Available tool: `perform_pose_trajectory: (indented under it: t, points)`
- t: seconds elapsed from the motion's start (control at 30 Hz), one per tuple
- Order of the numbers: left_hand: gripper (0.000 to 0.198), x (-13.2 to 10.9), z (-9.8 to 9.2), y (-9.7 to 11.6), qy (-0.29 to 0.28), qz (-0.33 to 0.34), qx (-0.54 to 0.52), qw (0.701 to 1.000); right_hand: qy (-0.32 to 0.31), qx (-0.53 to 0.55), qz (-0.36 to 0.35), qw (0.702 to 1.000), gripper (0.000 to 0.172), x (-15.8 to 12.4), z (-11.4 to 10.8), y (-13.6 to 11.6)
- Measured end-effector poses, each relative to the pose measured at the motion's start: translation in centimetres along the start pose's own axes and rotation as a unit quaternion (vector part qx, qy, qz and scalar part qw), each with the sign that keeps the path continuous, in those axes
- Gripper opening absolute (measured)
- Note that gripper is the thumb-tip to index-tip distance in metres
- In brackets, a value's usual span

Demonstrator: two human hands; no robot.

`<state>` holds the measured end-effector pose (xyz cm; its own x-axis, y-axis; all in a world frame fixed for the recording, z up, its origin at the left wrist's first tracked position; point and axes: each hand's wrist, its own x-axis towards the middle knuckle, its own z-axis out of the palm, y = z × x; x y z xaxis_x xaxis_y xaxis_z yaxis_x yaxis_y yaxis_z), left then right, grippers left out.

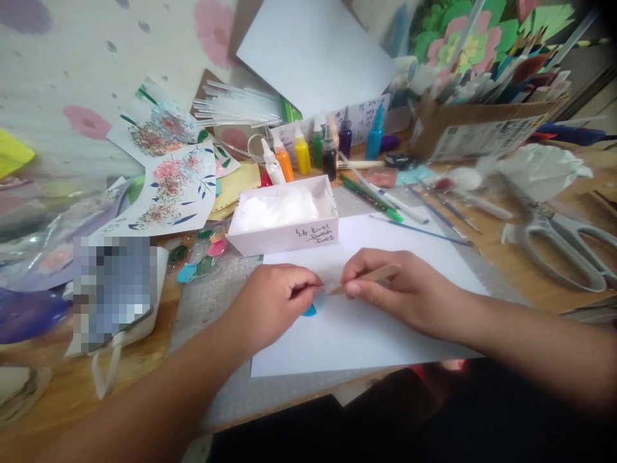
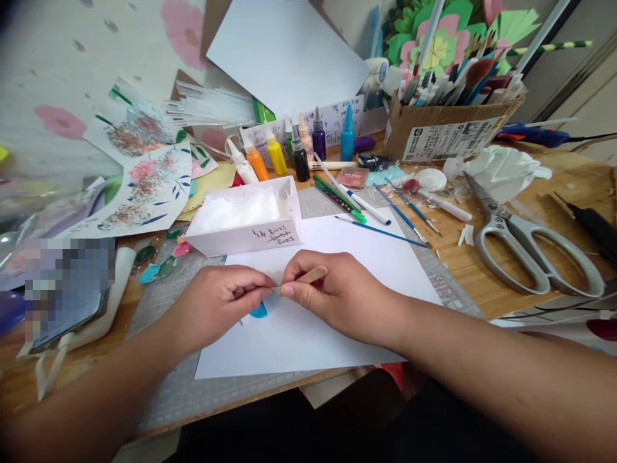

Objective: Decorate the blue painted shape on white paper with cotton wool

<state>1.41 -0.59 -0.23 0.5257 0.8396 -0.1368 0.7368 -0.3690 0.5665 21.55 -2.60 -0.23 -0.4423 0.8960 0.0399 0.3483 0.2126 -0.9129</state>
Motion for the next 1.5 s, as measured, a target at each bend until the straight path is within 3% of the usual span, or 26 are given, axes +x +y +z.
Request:
perform_pose_trajectory:
  t: [0.57,0.93,1.07,1.23,1.33,1.5]
  points:
    - [0.019,0.2,0.1,-0.1,0.015,0.008,0.007,1.0,0.021,-0.093,-0.007,0.995,0.014,0.5,0.9,0.1]
    - [0.019,-0.5,-0.3,-1.0,0.021,-0.049,-0.115,0.992,0.035,-0.119,-0.015,0.992,0.009,1.9,1.6,0.5]
    - [0.015,-0.7,-0.3,-0.9,0.032,-0.021,-0.07,0.997,0.041,-0.134,-0.003,0.99,0.011,2.5,1.8,0.4]
    - [0.032,-0.5,0.4,-0.4,0.082,0.053,0.049,0.994,0.04,-0.107,0.023,0.993,0.012,2.9,2.0,0.4]
    - [0.039,-0.2,1.0,-0.2,0.109,0.056,0.074,0.99,0.035,-0.068,0.05,0.996,0.01,3.0,2.0,0.3]
    - [0.034,0.0,1.2,-0.5,0.095,0.033,0.056,0.993,0.066,0.096,0.079,0.99,0.018,2.7,1.4,0.4]
